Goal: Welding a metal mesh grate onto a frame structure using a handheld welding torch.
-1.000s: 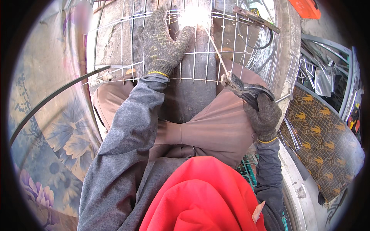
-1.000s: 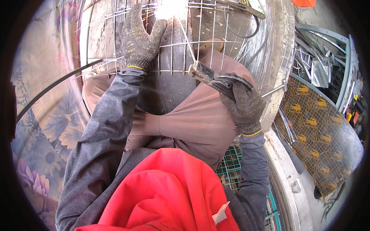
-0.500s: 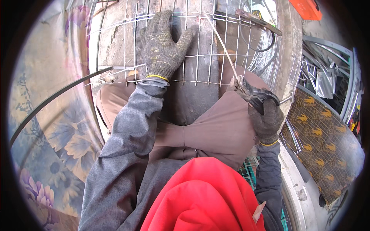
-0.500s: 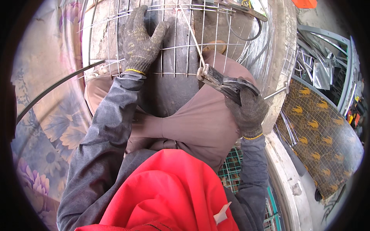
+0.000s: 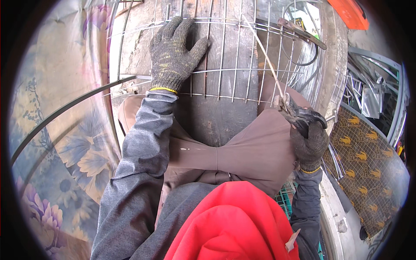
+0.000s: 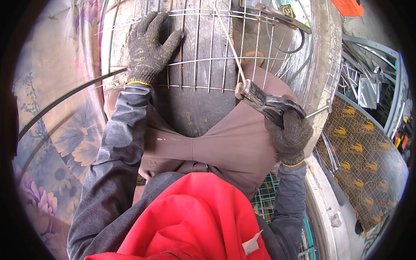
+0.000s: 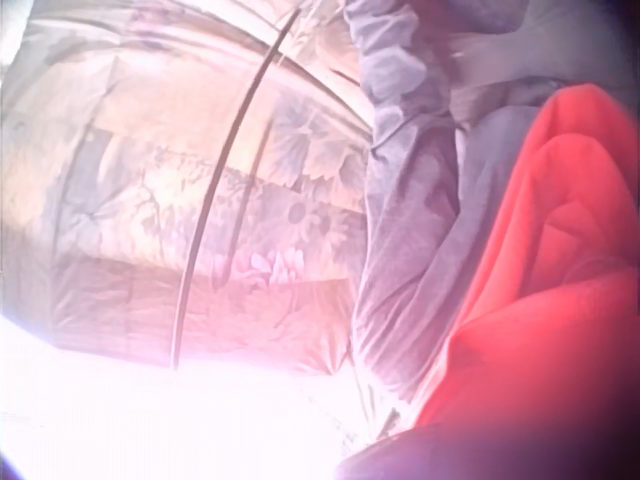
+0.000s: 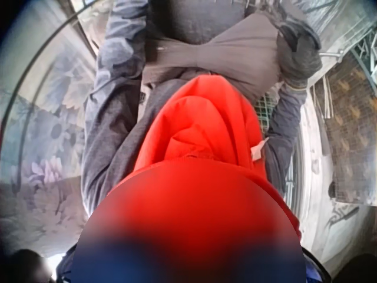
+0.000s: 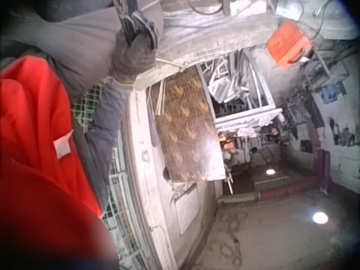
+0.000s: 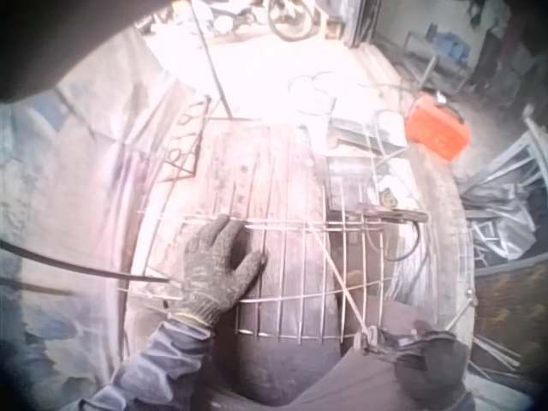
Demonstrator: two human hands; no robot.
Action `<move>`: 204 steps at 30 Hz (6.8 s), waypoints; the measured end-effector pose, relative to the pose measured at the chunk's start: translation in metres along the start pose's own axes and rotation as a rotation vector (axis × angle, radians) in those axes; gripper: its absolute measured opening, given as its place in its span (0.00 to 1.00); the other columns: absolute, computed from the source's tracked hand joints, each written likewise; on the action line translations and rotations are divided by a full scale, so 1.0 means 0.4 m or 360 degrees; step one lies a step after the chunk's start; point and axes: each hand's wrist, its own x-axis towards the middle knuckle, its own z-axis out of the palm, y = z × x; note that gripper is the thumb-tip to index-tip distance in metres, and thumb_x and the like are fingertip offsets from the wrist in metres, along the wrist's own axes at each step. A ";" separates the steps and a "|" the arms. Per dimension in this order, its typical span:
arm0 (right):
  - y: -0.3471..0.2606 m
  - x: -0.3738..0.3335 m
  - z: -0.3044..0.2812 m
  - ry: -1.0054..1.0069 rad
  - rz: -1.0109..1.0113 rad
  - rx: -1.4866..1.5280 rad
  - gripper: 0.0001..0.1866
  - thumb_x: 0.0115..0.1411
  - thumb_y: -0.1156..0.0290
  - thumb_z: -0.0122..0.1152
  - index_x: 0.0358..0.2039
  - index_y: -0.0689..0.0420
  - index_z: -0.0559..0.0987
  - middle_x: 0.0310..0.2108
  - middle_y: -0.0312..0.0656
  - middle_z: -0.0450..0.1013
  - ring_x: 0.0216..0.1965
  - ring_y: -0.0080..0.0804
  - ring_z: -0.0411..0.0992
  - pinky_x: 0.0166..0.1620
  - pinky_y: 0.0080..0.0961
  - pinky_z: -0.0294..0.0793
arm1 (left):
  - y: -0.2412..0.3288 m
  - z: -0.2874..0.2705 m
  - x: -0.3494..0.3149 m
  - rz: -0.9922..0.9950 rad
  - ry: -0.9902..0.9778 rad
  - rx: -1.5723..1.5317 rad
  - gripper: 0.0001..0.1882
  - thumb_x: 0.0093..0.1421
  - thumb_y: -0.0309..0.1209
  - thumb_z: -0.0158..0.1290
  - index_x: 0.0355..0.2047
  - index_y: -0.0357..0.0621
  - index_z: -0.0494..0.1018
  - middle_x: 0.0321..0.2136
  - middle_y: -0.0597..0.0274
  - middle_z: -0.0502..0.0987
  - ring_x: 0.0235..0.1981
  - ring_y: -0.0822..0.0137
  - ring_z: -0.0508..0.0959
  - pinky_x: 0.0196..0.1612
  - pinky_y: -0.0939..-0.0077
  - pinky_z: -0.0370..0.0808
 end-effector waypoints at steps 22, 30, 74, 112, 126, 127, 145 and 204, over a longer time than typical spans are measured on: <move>0.009 -0.007 0.010 -0.0214 -0.0022 -0.0011 0.32 0.50 0.66 0.76 0.56 0.60 0.79 0.39 0.48 0.80 0.35 0.50 0.79 0.36 0.42 0.77 | -0.013 -0.020 0.007 -0.0087 -0.0064 -0.0060 0.34 0.58 0.49 0.65 0.59 0.43 0.73 0.57 0.44 0.73 0.61 0.43 0.69 0.65 0.46 0.62; 0.001 0.000 -0.001 -0.0226 0.0078 0.0023 0.31 0.47 0.64 0.80 0.51 0.59 0.81 0.32 0.45 0.78 0.31 0.49 0.78 0.33 0.41 0.76 | -0.009 -0.019 0.008 -0.0174 -0.0111 -0.0099 0.33 0.58 0.47 0.67 0.60 0.46 0.74 0.59 0.46 0.72 0.62 0.44 0.69 0.65 0.49 0.64; -0.012 0.031 0.032 -0.0243 -0.0120 -0.0027 0.34 0.55 0.53 0.73 0.60 0.53 0.78 0.41 0.43 0.80 0.38 0.46 0.79 0.41 0.43 0.78 | -0.059 0.028 -0.020 0.0006 0.0111 -0.0060 0.34 0.62 0.52 0.61 0.61 0.45 0.72 0.59 0.44 0.73 0.62 0.43 0.69 0.67 0.47 0.62; -0.022 0.024 0.029 -0.0185 -0.0182 -0.0146 0.23 0.52 0.58 0.77 0.47 0.54 0.84 0.39 0.43 0.81 0.39 0.47 0.80 0.44 0.43 0.80 | -0.056 0.021 -0.023 -0.0059 0.0088 -0.0014 0.37 0.64 0.54 0.57 0.65 0.43 0.68 0.60 0.42 0.72 0.62 0.43 0.70 0.67 0.48 0.62; -0.021 0.027 0.033 -0.0219 -0.0164 -0.0134 0.25 0.52 0.57 0.77 0.49 0.53 0.84 0.40 0.42 0.82 0.38 0.45 0.80 0.42 0.41 0.80 | -0.097 0.052 -0.028 0.0063 0.0161 -0.0171 0.35 0.60 0.51 0.61 0.61 0.42 0.71 0.58 0.45 0.74 0.61 0.43 0.71 0.66 0.47 0.63; -0.019 0.027 0.032 -0.0218 -0.0162 -0.0136 0.25 0.52 0.57 0.77 0.49 0.53 0.84 0.40 0.42 0.82 0.38 0.45 0.80 0.42 0.41 0.80 | -0.093 0.051 -0.027 0.0064 0.0161 -0.0172 0.35 0.60 0.51 0.61 0.61 0.42 0.71 0.58 0.45 0.74 0.61 0.43 0.71 0.66 0.47 0.63; -0.025 0.027 0.027 -0.0144 -0.0155 -0.0097 0.30 0.52 0.61 0.77 0.55 0.55 0.81 0.44 0.45 0.80 0.40 0.47 0.80 0.40 0.41 0.80 | -0.052 0.018 -0.019 -0.0086 0.0070 -0.0106 0.36 0.63 0.53 0.59 0.63 0.43 0.69 0.56 0.44 0.75 0.57 0.44 0.74 0.63 0.49 0.66; -0.028 0.087 0.054 -0.0288 -0.0371 -0.0297 0.24 0.53 0.59 0.76 0.45 0.59 0.82 0.39 0.49 0.81 0.37 0.51 0.80 0.40 0.43 0.80 | -0.090 0.034 -0.038 0.0021 0.0040 -0.0202 0.39 0.60 0.52 0.58 0.66 0.43 0.67 0.63 0.43 0.69 0.65 0.44 0.66 0.68 0.48 0.60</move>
